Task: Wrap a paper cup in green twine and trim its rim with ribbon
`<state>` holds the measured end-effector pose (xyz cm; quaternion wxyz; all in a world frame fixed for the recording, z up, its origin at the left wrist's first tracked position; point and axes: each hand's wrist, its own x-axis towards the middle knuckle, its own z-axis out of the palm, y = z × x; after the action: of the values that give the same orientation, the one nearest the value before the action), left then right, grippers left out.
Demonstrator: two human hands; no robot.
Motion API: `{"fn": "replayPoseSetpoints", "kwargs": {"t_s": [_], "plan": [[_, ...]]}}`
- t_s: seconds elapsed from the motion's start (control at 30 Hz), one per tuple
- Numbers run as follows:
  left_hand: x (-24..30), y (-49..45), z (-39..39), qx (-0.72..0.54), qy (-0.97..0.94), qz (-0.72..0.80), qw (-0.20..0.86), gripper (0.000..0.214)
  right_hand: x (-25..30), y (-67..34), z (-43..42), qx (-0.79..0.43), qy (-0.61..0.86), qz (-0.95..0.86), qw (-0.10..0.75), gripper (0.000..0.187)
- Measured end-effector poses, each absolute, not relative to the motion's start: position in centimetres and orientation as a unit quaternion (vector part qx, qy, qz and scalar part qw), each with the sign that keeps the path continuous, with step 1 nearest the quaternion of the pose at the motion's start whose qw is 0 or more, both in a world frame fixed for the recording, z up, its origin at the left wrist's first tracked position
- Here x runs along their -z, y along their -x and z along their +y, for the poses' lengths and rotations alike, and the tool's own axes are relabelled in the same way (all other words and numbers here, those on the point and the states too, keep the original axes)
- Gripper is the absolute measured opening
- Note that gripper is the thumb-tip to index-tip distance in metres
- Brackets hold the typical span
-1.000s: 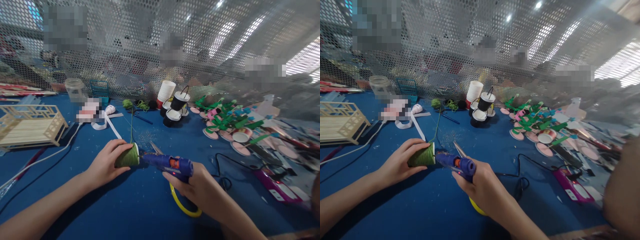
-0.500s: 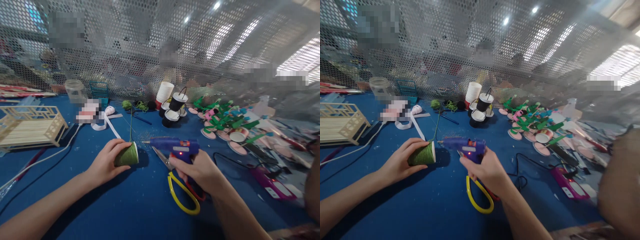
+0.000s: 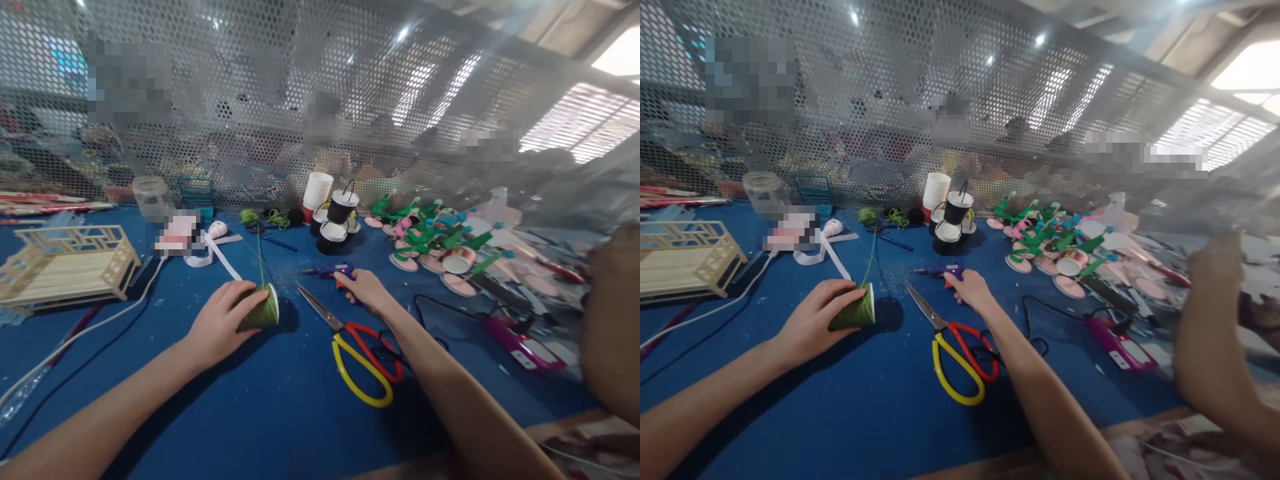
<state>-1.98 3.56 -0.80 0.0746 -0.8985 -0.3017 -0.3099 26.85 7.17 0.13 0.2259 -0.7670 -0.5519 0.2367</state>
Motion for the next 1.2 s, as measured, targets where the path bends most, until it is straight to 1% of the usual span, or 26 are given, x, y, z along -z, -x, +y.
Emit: {"fn": "replayPoseSetpoints", "kwargs": {"t_s": [0.13, 0.17, 0.23, 0.27, 0.37, 0.4, 0.47, 0.57, 0.67, 0.73, 0.8, 0.93, 1.07, 1.2], "plan": [[1.0, 2.0, 3.5, 0.303, 0.898, -0.304, 0.092, 0.048, -1.3, -25.5, 6.7, -0.151, 0.766, -0.581, 0.231, 0.024], [1.1, 2.0, 3.5, 0.301, 0.899, -0.303, 0.092, 0.049, -1.8, -24.8, 6.4, -0.145, 0.757, -0.593, 0.233, 0.024], [1.2, 2.0, 3.4, 0.297, 0.903, -0.298, 0.088, 0.049, -2.5, -23.0, 5.8, -0.169, 0.723, -0.626, 0.236, 0.027], [1.2, 1.9, 3.3, 0.294, 0.906, -0.293, 0.085, 0.049, -2.7, -21.9, 5.6, -0.199, 0.698, -0.647, 0.236, 0.031], [1.2, 1.7, 3.1, 0.277, 0.919, -0.271, 0.078, 0.046, -2.8, -18.8, 5.2, -0.412, 0.528, -0.698, 0.254, 0.040], [1.1, 1.7, 3.0, 0.272, 0.923, -0.262, 0.076, 0.045, -2.8, -18.0, 5.2, -0.458, 0.492, -0.691, 0.266, 0.041], [1.0, 1.6, 2.8, 0.269, 0.928, -0.249, 0.069, 0.045, -2.7, -17.0, 5.3, -0.499, 0.460, -0.668, 0.305, 0.033], [0.8, 1.5, 2.7, 0.277, 0.926, -0.256, 0.034, 0.050, -2.6, -16.9, 5.3, -0.496, 0.464, -0.627, 0.381, 0.019], [0.6, 1.4, 2.6, 0.284, 0.912, -0.293, -0.043, 0.058, -2.8, -17.6, 5.2, -0.503, 0.458, -0.574, 0.457, 0.019], [0.5, 1.4, 2.6, 0.281, 0.903, -0.311, -0.095, 0.058, -3.0, -18.1, 5.1, -0.503, 0.451, -0.557, 0.483, 0.021], [0.4, 1.3, 2.5, 0.277, 0.898, -0.315, -0.130, 0.057, -3.1, -18.3, 5.0, -0.490, 0.452, -0.564, 0.487, 0.022], [0.3, 1.1, 2.4, 0.265, 0.898, -0.313, -0.159, 0.058, -3.0, -18.3, 5.1, -0.459, 0.460, -0.586, 0.485, 0.023], [0.4, 1.0, 2.1, 0.256, 0.902, -0.306, -0.167, 0.057, -2.6, -18.2, 5.3, -0.451, 0.462, -0.596, 0.477, 0.023], [0.6, 0.9, 1.9, 0.269, 0.905, -0.291, -0.153, 0.057, -2.3, -18.2, 5.4, -0.443, 0.462, -0.609, 0.468, 0.022]]}}
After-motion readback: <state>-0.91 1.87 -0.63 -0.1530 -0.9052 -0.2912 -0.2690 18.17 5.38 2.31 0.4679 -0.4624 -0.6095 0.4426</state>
